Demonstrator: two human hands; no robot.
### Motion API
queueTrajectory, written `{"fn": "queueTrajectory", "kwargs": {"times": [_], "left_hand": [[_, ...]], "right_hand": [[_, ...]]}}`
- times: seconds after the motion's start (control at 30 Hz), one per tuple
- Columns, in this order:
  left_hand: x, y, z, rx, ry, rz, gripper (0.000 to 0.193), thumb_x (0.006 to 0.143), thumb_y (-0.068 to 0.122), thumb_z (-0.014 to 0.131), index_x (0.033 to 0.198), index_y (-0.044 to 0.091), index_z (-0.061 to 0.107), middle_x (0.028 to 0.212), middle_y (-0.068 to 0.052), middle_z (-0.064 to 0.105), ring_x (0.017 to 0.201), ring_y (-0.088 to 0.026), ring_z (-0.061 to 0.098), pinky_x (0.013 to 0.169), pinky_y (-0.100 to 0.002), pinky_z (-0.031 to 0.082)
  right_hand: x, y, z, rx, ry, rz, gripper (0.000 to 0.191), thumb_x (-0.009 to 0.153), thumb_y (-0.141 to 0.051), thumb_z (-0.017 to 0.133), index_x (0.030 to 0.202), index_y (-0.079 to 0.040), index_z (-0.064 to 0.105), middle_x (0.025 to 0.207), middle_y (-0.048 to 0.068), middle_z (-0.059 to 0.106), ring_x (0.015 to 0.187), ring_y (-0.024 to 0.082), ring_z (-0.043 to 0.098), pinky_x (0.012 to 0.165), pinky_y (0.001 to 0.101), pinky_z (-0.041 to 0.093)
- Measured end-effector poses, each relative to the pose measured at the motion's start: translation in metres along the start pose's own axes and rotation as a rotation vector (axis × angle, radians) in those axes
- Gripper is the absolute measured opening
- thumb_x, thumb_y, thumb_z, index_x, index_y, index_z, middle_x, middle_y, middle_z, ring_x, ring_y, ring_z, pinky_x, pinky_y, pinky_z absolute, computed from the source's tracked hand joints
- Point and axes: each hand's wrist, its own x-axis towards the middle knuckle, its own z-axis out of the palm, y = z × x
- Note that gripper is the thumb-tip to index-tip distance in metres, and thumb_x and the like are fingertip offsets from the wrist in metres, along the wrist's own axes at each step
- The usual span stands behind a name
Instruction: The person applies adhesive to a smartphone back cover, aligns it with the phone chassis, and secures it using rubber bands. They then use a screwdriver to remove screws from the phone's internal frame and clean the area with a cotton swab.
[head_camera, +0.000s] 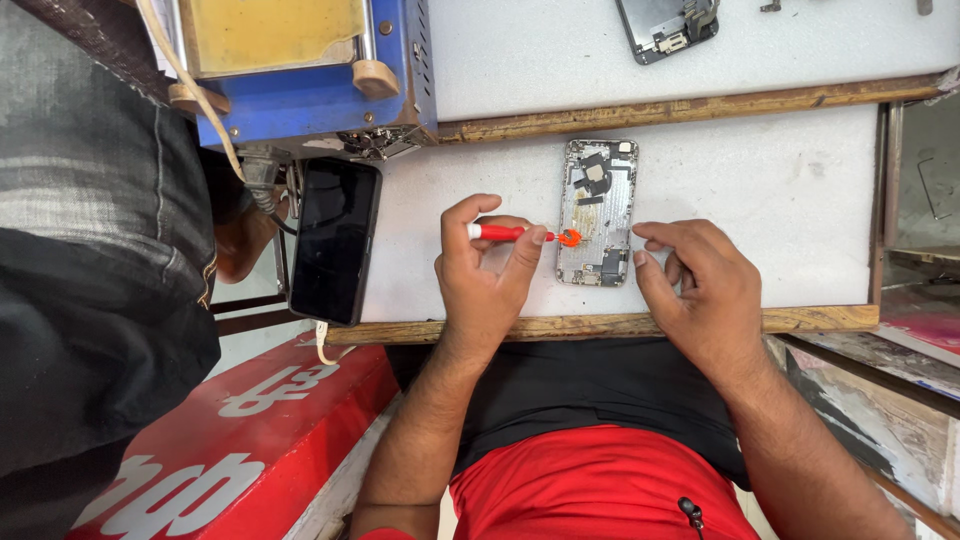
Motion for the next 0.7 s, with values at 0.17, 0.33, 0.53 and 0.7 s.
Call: {"fn": "queueTrajectory", "kwargs": {"times": [0.17,0.33,0.53,0.7], "left_hand": [[0.001,-0.003,0.001,0.032,0.007,-0.057,0.043,0.101,0.012,0.074,0.130,0.003,0.044,0.097,-0.014,0.077,0.093,-0.019,0.077,0.083,-0.029,0.064],[0.000,-0.003,0.000,-0.013,0.012,-0.076,0.045,0.101,0.012,0.075,0.131,0.003,0.043,0.099,-0.014,0.076,0.096,-0.019,0.077,0.087,-0.031,0.064],[-0.002,-0.003,0.000,-0.056,-0.001,-0.049,0.045,0.102,0.012,0.074,0.132,0.002,0.042,0.101,-0.015,0.076,0.100,-0.020,0.076,0.092,-0.032,0.062],[-0.003,-0.004,0.000,-0.050,-0.012,-0.030,0.045,0.102,0.012,0.073,0.132,0.003,0.042,0.103,-0.015,0.077,0.103,-0.021,0.077,0.094,-0.033,0.062]], "right_hand": [[0.005,-0.007,0.002,-0.055,-0.028,0.069,0.021,0.092,-0.009,0.077,0.113,-0.008,0.076,0.085,0.002,0.066,0.057,0.009,0.053,0.052,0.0255,0.045],[0.014,-0.018,0.008,-0.087,-0.051,0.072,0.022,0.090,-0.018,0.082,0.111,-0.011,0.079,0.079,0.003,0.065,0.055,0.012,0.053,0.049,0.0281,0.044],[0.019,-0.017,0.020,-0.083,-0.032,-0.002,0.017,0.090,-0.021,0.083,0.105,-0.014,0.081,0.079,0.003,0.067,0.062,0.012,0.064,0.053,0.0275,0.049],[0.019,-0.011,0.022,-0.067,-0.041,-0.017,0.014,0.092,-0.022,0.081,0.103,-0.013,0.080,0.080,0.003,0.069,0.065,0.011,0.067,0.054,0.0267,0.051]]}}
